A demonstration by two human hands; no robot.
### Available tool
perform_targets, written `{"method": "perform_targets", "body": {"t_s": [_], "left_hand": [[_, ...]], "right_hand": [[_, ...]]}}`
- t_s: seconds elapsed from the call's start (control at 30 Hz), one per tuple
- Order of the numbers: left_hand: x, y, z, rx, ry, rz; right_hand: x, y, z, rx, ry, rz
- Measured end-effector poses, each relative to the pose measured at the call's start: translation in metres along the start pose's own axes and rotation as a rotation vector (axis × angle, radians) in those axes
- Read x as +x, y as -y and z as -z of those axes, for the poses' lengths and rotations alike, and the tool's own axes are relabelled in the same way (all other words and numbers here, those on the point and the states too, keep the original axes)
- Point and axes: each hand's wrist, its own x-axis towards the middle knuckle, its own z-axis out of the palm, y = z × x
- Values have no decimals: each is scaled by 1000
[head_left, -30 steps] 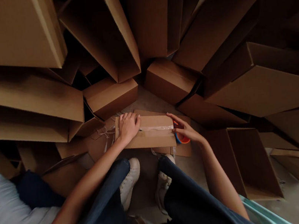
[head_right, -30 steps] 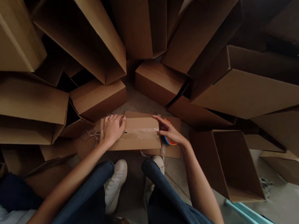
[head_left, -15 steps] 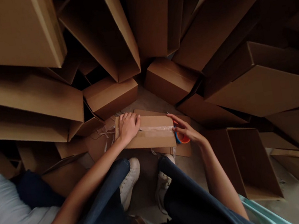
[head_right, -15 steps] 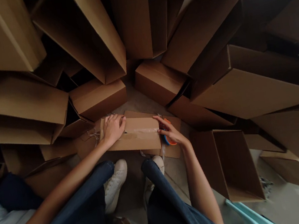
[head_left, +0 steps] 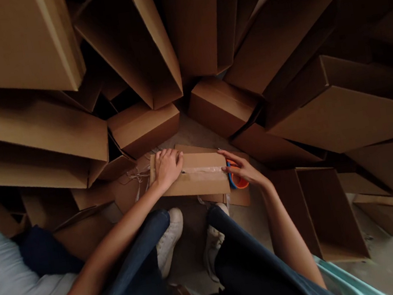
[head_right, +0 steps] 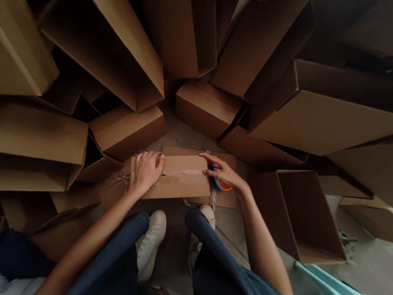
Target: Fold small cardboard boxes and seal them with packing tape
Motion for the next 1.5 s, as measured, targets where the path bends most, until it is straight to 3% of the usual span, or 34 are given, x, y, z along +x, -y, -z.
{"method": "perform_targets", "body": {"t_s": [0.5, 1.5], "left_hand": [[0, 0, 1, -14, 1, 4], [-1, 0, -1, -6, -16, -13]], "right_hand": [[7, 2, -20, 23, -187, -24], [3, 0, -5, 175, 45, -15]]}}
